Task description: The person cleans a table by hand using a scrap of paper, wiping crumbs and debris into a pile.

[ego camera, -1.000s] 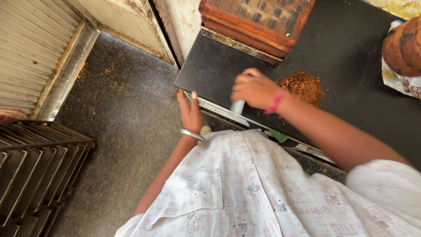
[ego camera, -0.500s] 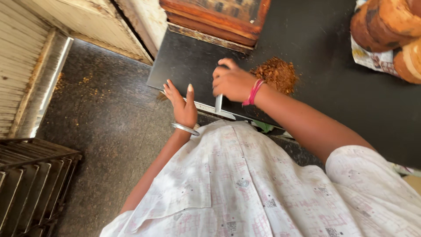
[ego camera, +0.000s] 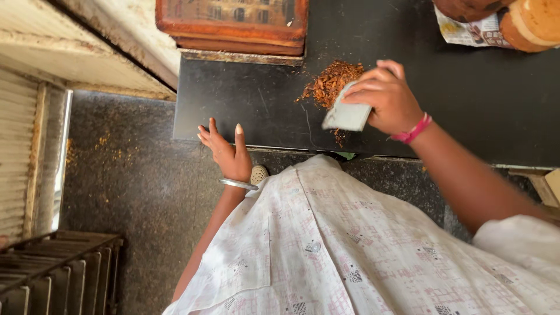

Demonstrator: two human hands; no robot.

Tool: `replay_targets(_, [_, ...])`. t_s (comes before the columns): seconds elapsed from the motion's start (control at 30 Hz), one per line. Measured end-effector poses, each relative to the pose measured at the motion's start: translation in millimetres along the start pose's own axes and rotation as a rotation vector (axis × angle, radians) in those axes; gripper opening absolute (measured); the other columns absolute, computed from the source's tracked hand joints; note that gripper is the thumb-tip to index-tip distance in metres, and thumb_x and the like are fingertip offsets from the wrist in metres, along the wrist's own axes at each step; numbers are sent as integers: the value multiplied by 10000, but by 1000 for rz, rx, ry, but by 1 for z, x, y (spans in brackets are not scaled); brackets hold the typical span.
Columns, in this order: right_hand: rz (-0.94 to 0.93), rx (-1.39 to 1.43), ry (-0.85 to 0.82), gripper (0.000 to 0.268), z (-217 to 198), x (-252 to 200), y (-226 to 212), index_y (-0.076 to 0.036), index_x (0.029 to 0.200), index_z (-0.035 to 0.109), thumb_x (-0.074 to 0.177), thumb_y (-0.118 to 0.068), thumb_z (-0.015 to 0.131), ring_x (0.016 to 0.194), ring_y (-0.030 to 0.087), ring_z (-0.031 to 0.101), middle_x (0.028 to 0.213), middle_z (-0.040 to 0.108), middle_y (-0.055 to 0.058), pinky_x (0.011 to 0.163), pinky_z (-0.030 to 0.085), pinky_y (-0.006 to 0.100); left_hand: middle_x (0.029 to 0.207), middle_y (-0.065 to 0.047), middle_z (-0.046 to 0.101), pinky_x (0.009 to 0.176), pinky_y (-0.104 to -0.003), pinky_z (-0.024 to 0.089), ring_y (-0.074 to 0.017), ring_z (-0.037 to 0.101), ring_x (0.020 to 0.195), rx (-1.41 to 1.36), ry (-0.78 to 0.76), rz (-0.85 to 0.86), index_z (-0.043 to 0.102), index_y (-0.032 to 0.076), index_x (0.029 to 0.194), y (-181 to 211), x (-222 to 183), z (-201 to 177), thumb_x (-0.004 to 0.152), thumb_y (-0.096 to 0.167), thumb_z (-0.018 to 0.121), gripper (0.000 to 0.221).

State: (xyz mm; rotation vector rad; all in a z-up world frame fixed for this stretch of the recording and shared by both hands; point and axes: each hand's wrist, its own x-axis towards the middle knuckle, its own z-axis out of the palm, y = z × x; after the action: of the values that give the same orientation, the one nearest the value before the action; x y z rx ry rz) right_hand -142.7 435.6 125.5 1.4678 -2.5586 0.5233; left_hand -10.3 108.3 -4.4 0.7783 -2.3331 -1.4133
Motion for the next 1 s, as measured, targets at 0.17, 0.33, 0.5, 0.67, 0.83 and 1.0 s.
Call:
replay_targets(0.17, [692, 252, 376, 211, 29, -55, -45, 10, 995, 745, 1023, -199, 729, 677, 210, 682, 792, 701, 139, 618, 508, 351, 1714, -281, 43, 1118, -696, 148, -424, -50, 1597, 162, -58, -51, 391, 107, 1548, 10, 15, 1, 1021, 471, 591, 671])
replay_targets(0.33, [1161, 355, 442, 213, 63, -119, -72, 52, 1013, 745, 1043, -157, 713, 589, 142, 570, 685, 647, 144, 570, 459, 397, 1696, -285, 36, 1090, -687, 177, -440, -44, 1578, 272, -172, 30, 430, 110, 1504, 5, 21, 2, 961, 514, 631, 706])
replay_targets(0.5, [1525, 435, 529, 408, 74, -143, -85, 59, 1165, 572, 812, -39, 753, 756, 209, 733, 966, 730, 154, 556, 595, 336, 1693, -311, 23, 1085, -699, 175, -481, -40, 1573, 313, -240, 225, 407, 66, 1525, 6, 35, 10, 995, 521, 619, 729])
replay_targets(0.67, [1509, 501, 614, 524, 113, -121, -99, 62, 1238, 520, 798, -53, 779, 873, 237, 764, 1065, 745, 183, 674, 628, 333, 1712, -316, 36, 1155, -668, 171, -501, -22, 1592, 309, -252, 491, 438, 54, 1539, 5, 53, 5, 1058, 479, 591, 660])
replay_targets(0.83, [1572, 406, 748, 539, 141, -58, -91, 67, 1199, 489, 789, -14, 828, 923, 261, 758, 1079, 721, 191, 744, 634, 357, 1700, -310, 87, 1174, -623, 168, -482, 42, 1591, 384, -313, 604, 461, 51, 1510, 9, 58, -1, 1032, 466, 592, 647])
replay_targets(1.0, [1283, 351, 1097, 563, 121, -31, -90, 31, 1292, 389, 850, 49, 737, 1018, 334, 731, 1150, 672, 179, 829, 625, 404, 1701, -308, 100, 1183, -615, 163, -478, 51, 1591, 333, -295, 580, 449, 37, 1518, 13, 60, 1, 1042, 480, 579, 663])
